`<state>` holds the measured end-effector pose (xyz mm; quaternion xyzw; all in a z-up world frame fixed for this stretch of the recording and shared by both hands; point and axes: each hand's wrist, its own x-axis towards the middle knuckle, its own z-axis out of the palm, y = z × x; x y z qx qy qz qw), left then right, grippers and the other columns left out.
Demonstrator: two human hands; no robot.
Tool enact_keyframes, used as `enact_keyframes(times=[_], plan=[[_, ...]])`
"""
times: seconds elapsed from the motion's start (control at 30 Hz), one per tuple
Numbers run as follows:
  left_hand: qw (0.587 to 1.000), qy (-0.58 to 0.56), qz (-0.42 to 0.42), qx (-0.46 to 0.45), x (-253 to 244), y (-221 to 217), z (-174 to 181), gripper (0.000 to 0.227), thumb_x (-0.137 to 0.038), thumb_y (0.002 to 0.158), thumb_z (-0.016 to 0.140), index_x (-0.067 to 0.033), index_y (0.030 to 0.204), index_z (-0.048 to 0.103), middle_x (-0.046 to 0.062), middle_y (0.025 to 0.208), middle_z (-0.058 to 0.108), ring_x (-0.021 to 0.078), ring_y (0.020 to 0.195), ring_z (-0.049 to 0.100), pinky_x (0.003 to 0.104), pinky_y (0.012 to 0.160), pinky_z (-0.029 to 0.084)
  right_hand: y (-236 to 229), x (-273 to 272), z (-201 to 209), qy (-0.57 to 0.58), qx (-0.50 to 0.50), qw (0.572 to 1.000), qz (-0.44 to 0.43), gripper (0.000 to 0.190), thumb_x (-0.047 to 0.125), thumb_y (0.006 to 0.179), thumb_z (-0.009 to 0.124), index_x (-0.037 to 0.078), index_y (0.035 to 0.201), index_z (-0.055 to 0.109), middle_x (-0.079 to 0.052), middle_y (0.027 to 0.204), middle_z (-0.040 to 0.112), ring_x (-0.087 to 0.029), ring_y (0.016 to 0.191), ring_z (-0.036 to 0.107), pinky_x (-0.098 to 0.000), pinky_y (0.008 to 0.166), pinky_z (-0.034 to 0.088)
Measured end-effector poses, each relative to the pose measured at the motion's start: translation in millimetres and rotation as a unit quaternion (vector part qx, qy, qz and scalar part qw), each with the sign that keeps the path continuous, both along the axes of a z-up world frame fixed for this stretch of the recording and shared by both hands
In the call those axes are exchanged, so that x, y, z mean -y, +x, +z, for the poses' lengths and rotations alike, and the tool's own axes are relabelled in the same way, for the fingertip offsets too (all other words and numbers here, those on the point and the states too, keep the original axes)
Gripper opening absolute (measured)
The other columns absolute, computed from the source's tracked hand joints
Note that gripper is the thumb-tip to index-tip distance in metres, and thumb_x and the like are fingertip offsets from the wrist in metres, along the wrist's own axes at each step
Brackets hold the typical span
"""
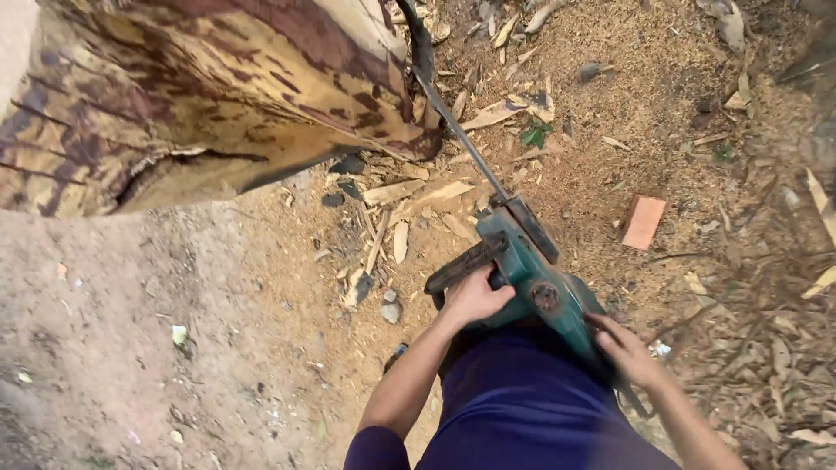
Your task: Using an electric chainsaw to cut and shape a large wooden log on the ground
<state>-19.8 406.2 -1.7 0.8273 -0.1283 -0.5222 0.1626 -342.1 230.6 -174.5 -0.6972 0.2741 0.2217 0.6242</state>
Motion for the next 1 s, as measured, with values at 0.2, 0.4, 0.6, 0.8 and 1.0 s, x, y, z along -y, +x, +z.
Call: enact_keyframes(times=[0.2,0.4,0.6,0.8,1.0], plan=[[0.997,0.001,-0.039,0.070,-6,87,-44,0.046,-0.054,0.077,0.067,-0.0141,0.099,0.070,0.012,0.100,0.076,0.0349,0.109,0.071,0.049,0.086,0.058,63,-83,-67,-0.049,-0.089,0.993,-0.056,0.069,0.063,0.106,0.038,0.013,0.150,0.056,-0.018,0.117,0.080,-0.034,0.132,0.059,-0.0532,0.125,0.013],[0.995,-0.031,-0.038,0.085,-27,153,-43,0.051,-0.063,0.082,0.064,-0.0135,0.093,0.073,0.016,0.092,0.076,0.0378,0.103,0.072,0.047,0.083,0.057,171,-124,-36,-0.007,-0.006,0.993,-0.116,0.047,0.059,0.094,0.054,0.016,0.086,0.071,-0.005,0.045,0.070,-0.027,0.059,0.078,-0.0411,0.066,0.060],[0.987,-0.017,-0.124,0.096,-86,209,-65,0.056,-0.068,0.087,0.059,-0.0145,0.092,0.072,0.018,0.089,0.075,0.0364,0.101,0.072,0.047,0.079,0.058,204,-235,-50,-0.018,-0.076,0.984,-0.160,0.047,0.062,0.089,0.057,0.018,0.073,0.066,-0.002,0.044,0.070,-0.029,0.064,0.077,-0.0414,0.067,0.059],[0.981,0.011,-0.180,0.071,-119,253,-52,0.054,-0.065,0.088,0.059,-0.0139,0.096,0.072,0.019,0.092,0.076,0.0374,0.104,0.072,0.048,0.083,0.058,247,-313,-31,-0.001,-0.085,0.967,-0.239,0.042,0.054,0.087,0.063,0.016,0.072,0.064,-0.007,0.046,0.070,-0.034,0.067,0.075,-0.0430,0.068,0.058],[0.978,0.014,-0.197,0.069,-139,271,-70,0.053,-0.065,0.089,0.060,-0.0140,0.097,0.072,0.022,0.093,0.075,0.0404,0.103,0.072,0.050,0.083,0.057,274,-340,-30,0.004,-0.101,0.962,-0.254,0.049,0.061,0.087,0.062,0.013,0.076,0.062,-0.014,0.054,0.069,-0.041,0.076,0.071,-0.0478,0.073,0.055]])
